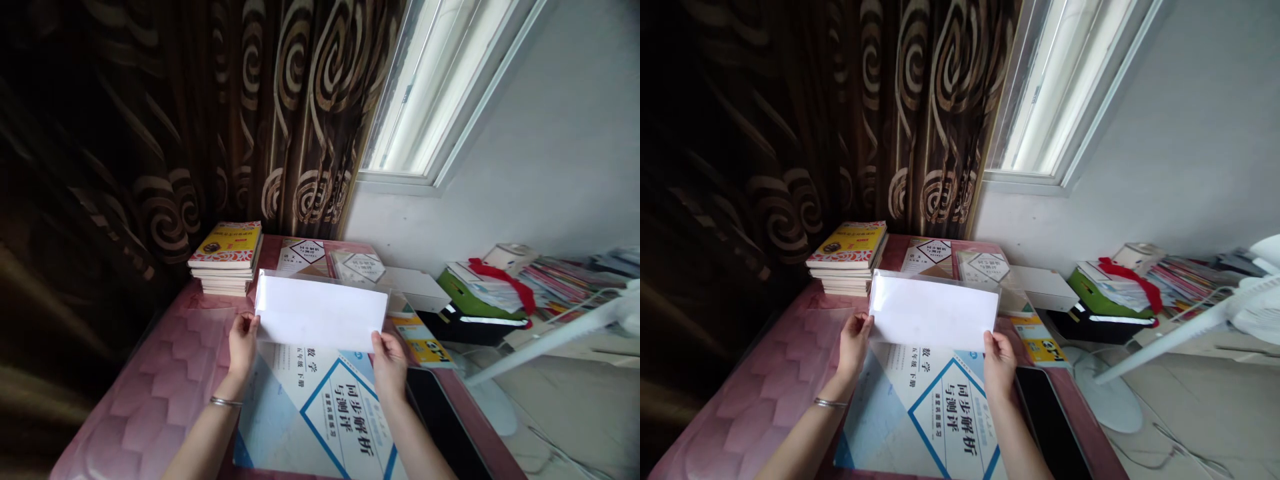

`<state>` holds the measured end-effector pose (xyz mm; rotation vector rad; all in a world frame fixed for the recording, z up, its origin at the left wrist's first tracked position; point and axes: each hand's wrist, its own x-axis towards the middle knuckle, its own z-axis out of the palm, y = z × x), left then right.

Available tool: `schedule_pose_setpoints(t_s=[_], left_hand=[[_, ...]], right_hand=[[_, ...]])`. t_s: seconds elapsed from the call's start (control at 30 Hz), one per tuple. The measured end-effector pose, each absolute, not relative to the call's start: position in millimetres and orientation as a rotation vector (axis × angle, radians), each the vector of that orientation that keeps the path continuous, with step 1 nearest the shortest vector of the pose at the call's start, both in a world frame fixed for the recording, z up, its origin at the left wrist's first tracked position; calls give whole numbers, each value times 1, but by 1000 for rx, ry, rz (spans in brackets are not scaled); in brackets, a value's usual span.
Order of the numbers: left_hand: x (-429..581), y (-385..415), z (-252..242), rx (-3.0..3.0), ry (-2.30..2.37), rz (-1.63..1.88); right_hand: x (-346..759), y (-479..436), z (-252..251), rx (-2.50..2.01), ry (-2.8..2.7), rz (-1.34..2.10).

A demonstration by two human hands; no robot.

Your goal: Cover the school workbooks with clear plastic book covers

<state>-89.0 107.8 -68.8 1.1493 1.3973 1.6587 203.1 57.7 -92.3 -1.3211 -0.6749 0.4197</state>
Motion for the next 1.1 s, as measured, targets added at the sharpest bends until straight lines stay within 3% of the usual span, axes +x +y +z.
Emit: schedule_pose_setpoints(t_s=[1.1], left_hand=[[-80,98,-73,1200,1475,1668]], right_hand=[[203,54,-93,-1307,-701,487]])
